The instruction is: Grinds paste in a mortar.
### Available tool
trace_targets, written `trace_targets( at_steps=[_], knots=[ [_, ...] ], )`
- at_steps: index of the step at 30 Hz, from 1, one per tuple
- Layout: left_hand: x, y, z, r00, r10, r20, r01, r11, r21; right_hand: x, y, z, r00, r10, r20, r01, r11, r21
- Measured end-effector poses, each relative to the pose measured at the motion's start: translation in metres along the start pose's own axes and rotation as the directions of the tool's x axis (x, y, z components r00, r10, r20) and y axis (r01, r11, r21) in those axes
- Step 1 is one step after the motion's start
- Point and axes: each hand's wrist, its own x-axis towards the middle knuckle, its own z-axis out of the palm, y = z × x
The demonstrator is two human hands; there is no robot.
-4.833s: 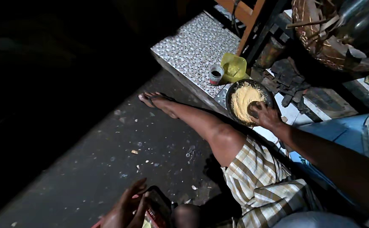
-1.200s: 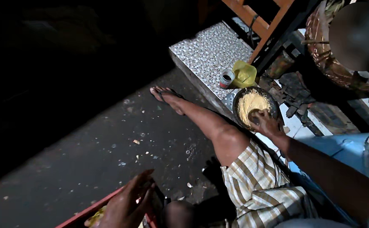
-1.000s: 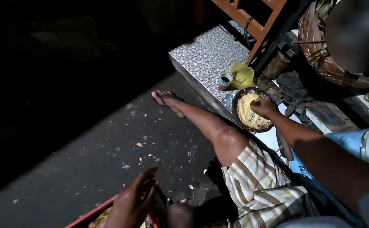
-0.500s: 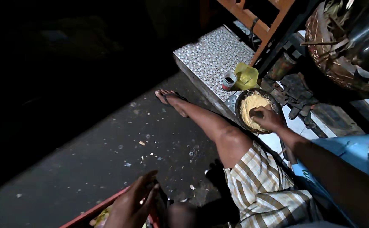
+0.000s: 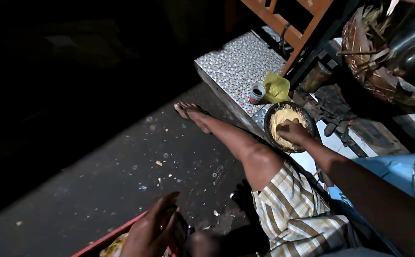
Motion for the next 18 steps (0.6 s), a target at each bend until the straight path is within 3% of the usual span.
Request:
trace_targets(
  at_steps=[3, 6, 10, 15, 18],
  knots=[
    [0.002, -0.003, 0.002, 0.999, -0.017, 0.027, 0.017, 1.000, 0.013, -0.020, 0.008, 0.022, 0.990, -0.106, -0.090, 0.092, 0.984, -0.150],
    [0.004, -0.002, 0.002, 0.999, -0.007, 0.038, 0.006, 1.000, 0.024, 0.004, 0.009, 0.014, 0.990, -0.041, -0.133, 0.033, 0.998, -0.062],
    [0.006, 0.004, 0.002, 1.000, 0.013, 0.014, -0.013, 1.000, 0.004, 0.023, 0.006, -0.002, 0.995, 0.055, -0.087, -0.052, 0.998, 0.036],
    [-0.002, -0.008, 0.006, 1.000, -0.005, 0.001, 0.005, 1.000, -0.008, -0.019, 0.000, 0.021, 0.997, -0.058, -0.059, 0.053, 0.995, -0.082],
    [-0.001, -0.010, 0.006, 1.000, -0.015, 0.023, 0.015, 1.000, -0.001, 0.008, 0.009, 0.000, 0.999, 0.020, -0.029, -0.017, 0.994, 0.109]
  ],
)
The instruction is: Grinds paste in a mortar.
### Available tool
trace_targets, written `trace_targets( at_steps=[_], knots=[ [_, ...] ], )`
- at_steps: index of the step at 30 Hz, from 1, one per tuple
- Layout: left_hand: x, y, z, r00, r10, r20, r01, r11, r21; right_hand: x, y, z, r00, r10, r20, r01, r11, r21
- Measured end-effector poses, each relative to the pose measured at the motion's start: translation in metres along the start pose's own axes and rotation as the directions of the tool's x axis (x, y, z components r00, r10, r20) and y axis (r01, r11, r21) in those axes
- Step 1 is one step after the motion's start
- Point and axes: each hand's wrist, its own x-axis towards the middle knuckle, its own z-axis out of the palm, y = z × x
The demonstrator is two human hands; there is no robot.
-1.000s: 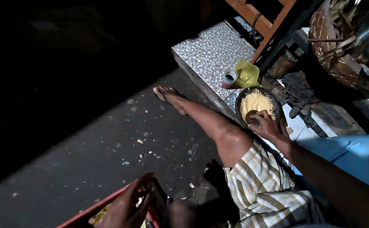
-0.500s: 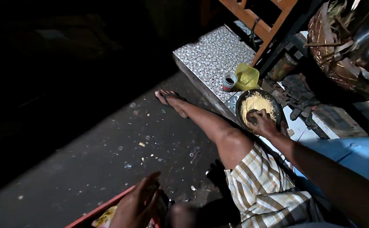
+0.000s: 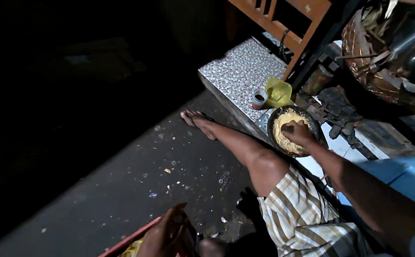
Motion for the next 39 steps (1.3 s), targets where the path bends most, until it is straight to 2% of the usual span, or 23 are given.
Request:
trace_targets(
  at_steps=[2, 4, 5, 9, 11, 14, 15, 17, 20, 22, 24, 26, 29, 32, 33, 35, 37, 39],
  knots=[
    [0.000, 0.003, -0.003, 1.000, -0.003, -0.025, 0.003, 1.000, 0.008, 0.026, -0.008, -0.019, 0.999, 0.019, 0.046, -0.029, 0.976, 0.214],
    [0.000, 0.005, 0.000, 0.998, 0.012, -0.057, -0.011, 1.000, 0.010, 0.038, -0.027, -0.025, 0.999, 0.021, 0.028, -0.028, 0.954, 0.298],
    [-0.002, 0.005, 0.001, 0.998, 0.020, -0.055, -0.019, 1.000, 0.010, 0.037, -0.034, -0.022, 1.000, 0.021, 0.010, -0.023, 0.960, 0.280],
    [-0.006, 0.001, -0.001, 0.998, 0.034, -0.051, -0.034, 0.999, 0.006, 0.002, -0.054, 0.000, 1.000, -0.002, 0.023, 0.003, 0.999, -0.038],
    [-0.006, -0.003, -0.002, 0.998, 0.032, -0.045, -0.032, 0.999, -0.003, -0.013, -0.044, 0.007, 0.997, -0.055, 0.046, 0.062, 0.981, -0.183],
    [-0.007, -0.002, -0.001, 0.999, 0.019, -0.035, -0.019, 1.000, 0.003, -0.007, -0.020, 0.016, 0.984, -0.176, -0.018, 0.160, 0.929, -0.334],
    [-0.008, -0.002, -0.001, 0.999, 0.020, -0.038, -0.019, 1.000, 0.012, 0.002, -0.018, 0.016, 0.984, -0.172, -0.051, 0.148, 0.937, -0.316],
    [-0.008, -0.001, -0.001, 0.999, 0.015, -0.040, -0.014, 1.000, 0.020, 0.020, -0.030, 0.006, 0.995, -0.076, -0.071, 0.061, 0.980, -0.191],
    [-0.008, 0.003, -0.001, 0.999, 0.031, -0.037, -0.030, 0.999, 0.011, 0.019, -0.050, -0.012, 0.997, 0.073, 0.016, -0.072, 0.996, -0.061],
    [-0.008, 0.002, -0.001, 0.998, 0.040, -0.044, -0.039, 0.999, 0.018, -0.002, -0.055, -0.004, 0.999, 0.022, 0.049, -0.015, 0.990, -0.142],
    [-0.006, 0.002, -0.001, 0.999, 0.031, -0.042, -0.030, 0.999, 0.021, -0.017, -0.043, 0.014, 0.996, -0.092, -0.014, 0.084, 0.953, -0.290],
    [-0.007, 0.003, -0.001, 0.999, 0.022, -0.037, -0.021, 1.000, 0.021, -0.010, -0.026, 0.025, 0.984, -0.162, -0.071, 0.131, 0.936, -0.326],
    [-0.005, 0.007, -0.001, 0.998, 0.033, -0.048, -0.032, 0.999, 0.024, 0.017, -0.029, 0.010, 0.992, -0.084, -0.098, 0.059, 0.971, -0.233],
    [-0.005, 0.006, 0.000, 0.996, 0.059, -0.060, -0.056, 0.998, 0.038, 0.015, -0.047, -0.010, 0.999, 0.044, 0.017, -0.042, 0.992, -0.120],
    [-0.005, 0.006, 0.000, 0.997, 0.065, -0.050, -0.063, 0.997, 0.037, 0.006, -0.049, -0.011, 0.997, 0.043, 0.063, -0.033, 0.988, -0.154],
    [-0.005, 0.004, -0.002, 0.998, 0.057, -0.032, -0.056, 0.998, 0.035, -0.018, -0.045, 0.000, 0.993, -0.053, 0.103, 0.082, 0.952, -0.295],
    [-0.008, 0.003, -0.002, 0.999, 0.037, -0.022, -0.037, 0.999, 0.030, -0.036, -0.022, 0.017, 0.982, -0.175, 0.072, 0.190, 0.897, -0.398],
    [-0.007, 0.003, -0.003, 1.000, 0.023, -0.011, -0.022, 0.999, 0.029, -0.028, -0.001, 0.020, 0.985, -0.173, -0.006, 0.159, 0.915, -0.371]
  ],
)
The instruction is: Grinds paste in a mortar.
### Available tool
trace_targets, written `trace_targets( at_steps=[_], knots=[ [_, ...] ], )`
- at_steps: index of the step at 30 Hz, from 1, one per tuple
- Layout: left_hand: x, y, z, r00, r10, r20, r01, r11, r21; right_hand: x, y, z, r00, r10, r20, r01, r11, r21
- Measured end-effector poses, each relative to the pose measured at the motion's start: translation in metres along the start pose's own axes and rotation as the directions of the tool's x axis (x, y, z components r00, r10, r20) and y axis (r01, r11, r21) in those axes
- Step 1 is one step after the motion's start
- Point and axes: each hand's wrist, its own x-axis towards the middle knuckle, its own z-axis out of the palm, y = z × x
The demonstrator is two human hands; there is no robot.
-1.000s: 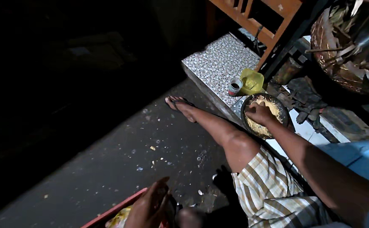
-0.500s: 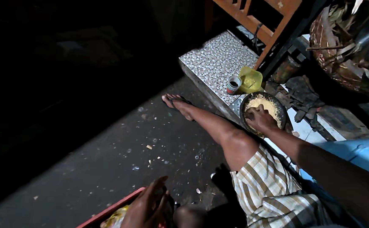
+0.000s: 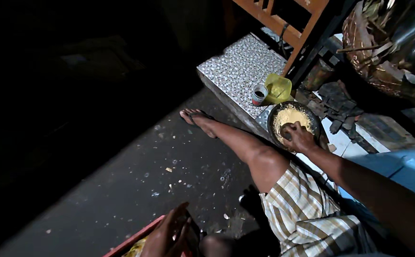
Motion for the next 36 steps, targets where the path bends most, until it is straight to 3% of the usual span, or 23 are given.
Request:
trace_targets(
  at_steps=[3, 5, 7, 9, 12, 14, 16, 19, 21, 24, 28, 32, 34, 36],
  knots=[
    [0.003, 0.002, 0.000, 1.000, -0.001, 0.013, 0.001, 1.000, 0.010, 0.029, 0.022, -0.010, 0.984, 0.176, 0.014, -0.171, 0.932, 0.319],
    [0.005, 0.000, 0.000, 1.000, 0.014, 0.014, -0.014, 1.000, 0.012, 0.041, 0.040, -0.018, 0.974, 0.210, 0.082, -0.216, 0.769, 0.602],
    [0.005, -0.002, 0.000, 1.000, 0.021, 0.010, -0.021, 1.000, 0.011, 0.046, 0.051, -0.020, 0.963, 0.236, 0.132, -0.241, 0.525, 0.816],
    [0.005, -0.004, 0.002, 1.000, 0.014, 0.011, -0.014, 1.000, 0.008, 0.052, 0.053, -0.021, 0.937, 0.315, 0.148, -0.254, 0.329, 0.909],
    [0.006, -0.003, 0.002, 1.000, -0.012, 0.026, 0.012, 1.000, 0.006, 0.075, 0.047, -0.022, 0.890, 0.422, 0.172, -0.275, 0.197, 0.941],
    [0.008, -0.003, 0.001, 0.999, -0.022, 0.024, 0.022, 1.000, 0.011, 0.086, 0.038, -0.026, 0.908, 0.403, 0.116, -0.247, 0.291, 0.924],
    [0.010, -0.001, 0.001, 0.999, -0.020, 0.027, 0.019, 1.000, 0.018, 0.085, 0.029, -0.037, 0.963, 0.256, 0.078, -0.201, 0.499, 0.843],
    [0.017, 0.006, 0.001, 0.999, -0.013, 0.052, 0.012, 1.000, 0.020, 0.070, 0.018, -0.051, 0.977, 0.054, 0.204, -0.159, 0.826, 0.541],
    [0.022, 0.010, 0.002, 0.998, -0.018, 0.061, 0.016, 1.000, 0.021, 0.047, 0.014, -0.046, 0.965, 0.032, 0.260, -0.124, 0.929, 0.347],
    [0.024, 0.012, 0.001, 0.999, -0.006, 0.046, 0.005, 1.000, 0.024, 0.018, 0.012, -0.025, 0.986, 0.058, 0.154, -0.090, 0.973, 0.211],
    [0.025, 0.015, 0.003, 0.996, -0.024, 0.081, 0.022, 0.999, 0.032, 0.038, 0.036, -0.011, 0.985, 0.156, -0.069, -0.132, 0.953, 0.272],
    [0.020, 0.014, 0.004, 0.997, -0.010, 0.076, 0.008, 1.000, 0.025, 0.043, 0.031, -0.021, 0.976, 0.217, 0.033, -0.216, 0.920, 0.328],
    [0.019, 0.013, 0.002, 0.998, -0.014, 0.066, 0.012, 1.000, 0.029, 0.026, 0.022, -0.022, 0.984, 0.145, 0.107, -0.169, 0.949, 0.268],
    [0.017, 0.010, 0.002, 0.998, -0.026, 0.053, 0.025, 0.999, 0.028, 0.012, 0.018, -0.014, 0.993, 0.086, 0.077, -0.103, 0.962, 0.254]
  ],
)
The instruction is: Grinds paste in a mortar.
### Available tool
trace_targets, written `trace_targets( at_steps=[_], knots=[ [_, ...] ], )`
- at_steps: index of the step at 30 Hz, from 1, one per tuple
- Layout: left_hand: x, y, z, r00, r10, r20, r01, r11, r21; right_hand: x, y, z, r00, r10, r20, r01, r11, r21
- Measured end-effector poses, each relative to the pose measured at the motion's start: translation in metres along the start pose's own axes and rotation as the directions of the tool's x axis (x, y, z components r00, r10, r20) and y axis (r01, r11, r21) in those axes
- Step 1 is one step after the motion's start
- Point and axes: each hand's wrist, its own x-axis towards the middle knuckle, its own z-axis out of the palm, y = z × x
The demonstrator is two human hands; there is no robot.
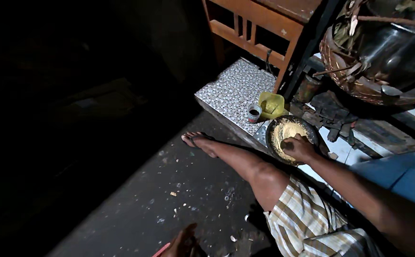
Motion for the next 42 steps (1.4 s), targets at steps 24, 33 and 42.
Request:
trace_targets(
  at_steps=[24, 33, 42],
  knots=[
    [0.013, 0.012, 0.000, 1.000, -0.014, 0.024, 0.014, 1.000, 0.006, 0.035, 0.000, -0.006, 0.984, 0.021, -0.177, -0.005, 0.996, 0.091],
    [0.006, 0.002, 0.001, 0.999, -0.015, 0.030, 0.015, 1.000, -0.003, 0.008, -0.017, -0.013, 0.999, 0.035, 0.023, -0.036, 0.998, 0.052],
    [0.006, 0.004, 0.000, 1.000, -0.016, 0.025, 0.016, 1.000, 0.009, 0.059, -0.050, -0.040, 0.992, 0.022, -0.122, 0.010, 0.966, 0.259]
  ],
)
